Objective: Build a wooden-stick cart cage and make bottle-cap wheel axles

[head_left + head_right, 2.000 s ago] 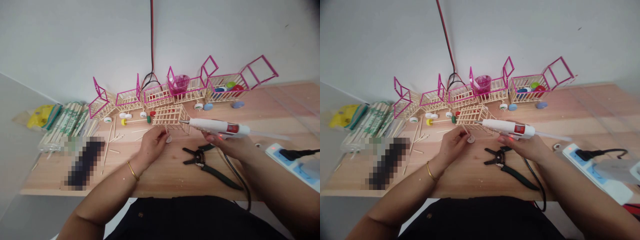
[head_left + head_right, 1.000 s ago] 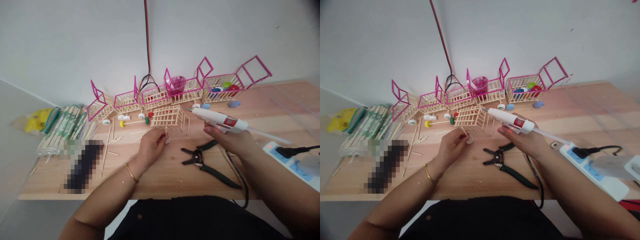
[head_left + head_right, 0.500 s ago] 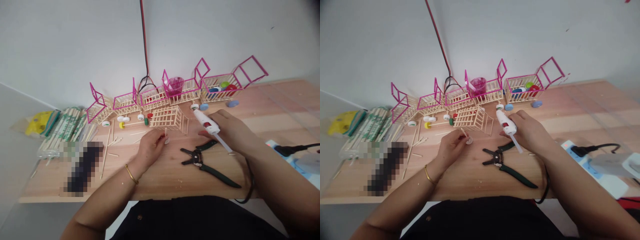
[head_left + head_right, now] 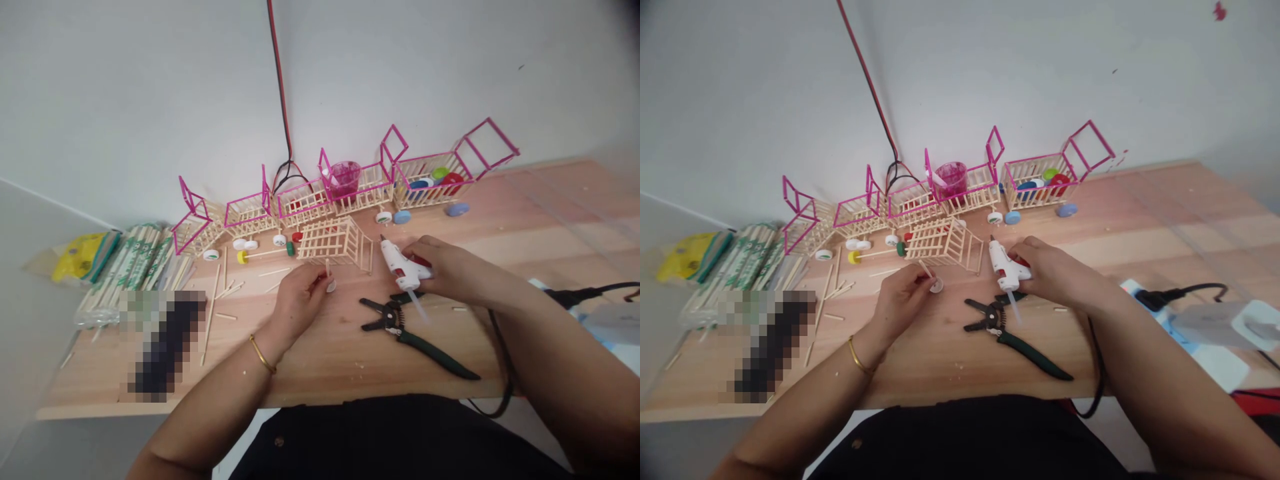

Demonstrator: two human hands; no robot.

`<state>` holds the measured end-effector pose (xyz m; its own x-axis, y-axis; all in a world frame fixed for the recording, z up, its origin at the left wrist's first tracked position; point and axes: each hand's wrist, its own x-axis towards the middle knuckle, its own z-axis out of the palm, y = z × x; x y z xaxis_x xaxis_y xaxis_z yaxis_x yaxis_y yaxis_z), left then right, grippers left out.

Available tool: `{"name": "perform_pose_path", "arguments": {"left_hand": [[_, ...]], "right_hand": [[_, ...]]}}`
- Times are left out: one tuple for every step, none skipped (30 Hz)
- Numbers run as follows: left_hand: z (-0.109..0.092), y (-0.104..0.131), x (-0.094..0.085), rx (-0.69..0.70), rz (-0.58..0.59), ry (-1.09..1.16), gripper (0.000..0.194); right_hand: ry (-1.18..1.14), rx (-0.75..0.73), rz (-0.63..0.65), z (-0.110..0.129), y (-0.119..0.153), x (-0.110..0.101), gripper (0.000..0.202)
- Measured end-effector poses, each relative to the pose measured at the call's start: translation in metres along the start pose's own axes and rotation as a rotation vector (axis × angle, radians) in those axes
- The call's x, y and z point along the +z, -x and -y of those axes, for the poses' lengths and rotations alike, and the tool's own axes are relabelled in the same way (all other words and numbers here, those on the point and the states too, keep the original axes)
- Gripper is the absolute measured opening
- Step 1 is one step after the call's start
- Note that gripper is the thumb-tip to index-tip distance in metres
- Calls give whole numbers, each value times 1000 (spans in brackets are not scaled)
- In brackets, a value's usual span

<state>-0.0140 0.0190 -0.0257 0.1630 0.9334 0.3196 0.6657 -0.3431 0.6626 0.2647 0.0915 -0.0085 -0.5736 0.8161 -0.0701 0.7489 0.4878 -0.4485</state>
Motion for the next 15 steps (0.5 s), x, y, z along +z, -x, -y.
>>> {"name": "perform_pose_path", "arguments": {"left_hand": [[0, 0, 0, 3, -4, -5, 10], [-1, 0, 0, 6, -10, -8, 10], [-1, -1, 0, 9, -15, -9, 10], [-1, -1, 0, 11, -16, -9, 10], [-1, -1, -1, 12, -16, -8, 10], [-2, -1, -1, 11, -12, -7, 10], [-2, -1, -1, 8, -6, -8, 10], [-2, -1, -1, 3, 1, -9, 10], [-2, 0, -1, -3, 4, -12, 10], [-2, 0, -1, -8, 4, -14, 10], [-1, 0, -1, -13, 4, -16, 10], [-1, 0, -1, -16, 5, -17, 10], [-2, 0, -1, -17, 6, -16, 10], [-2, 0, -1, -17, 7, -14, 11], [-2, 0, -1, -17, 9, -12, 11]], "right_hand": [[-18, -12, 6, -2, 0, 0, 31], [-31, -19, 9, -4, 0, -1, 32], [-39, -19, 11, -6, 1, -1, 34], [-43, -14, 9, -8, 1, 0, 35], [-43, -7, 7, -10, 0, 0, 37], [-43, 4, 6, -13, 0, 1, 38], [-43, 17, 4, -15, 0, 1, 39], [-43, 31, 1, -16, 0, 2, 40], [-46, 42, -2, -18, 0, 2, 41], [-49, 47, -4, -19, -1, 3, 43], [-53, 48, -4, -19, -1, 3, 44], [-56, 47, -1, -20, -2, 4, 45], [-59, 47, 6, -20, -2, 5, 45], [-59, 47, 14, -20, -2, 5, 45], [-59, 51, 22, -20, -2, 6, 44]]}}
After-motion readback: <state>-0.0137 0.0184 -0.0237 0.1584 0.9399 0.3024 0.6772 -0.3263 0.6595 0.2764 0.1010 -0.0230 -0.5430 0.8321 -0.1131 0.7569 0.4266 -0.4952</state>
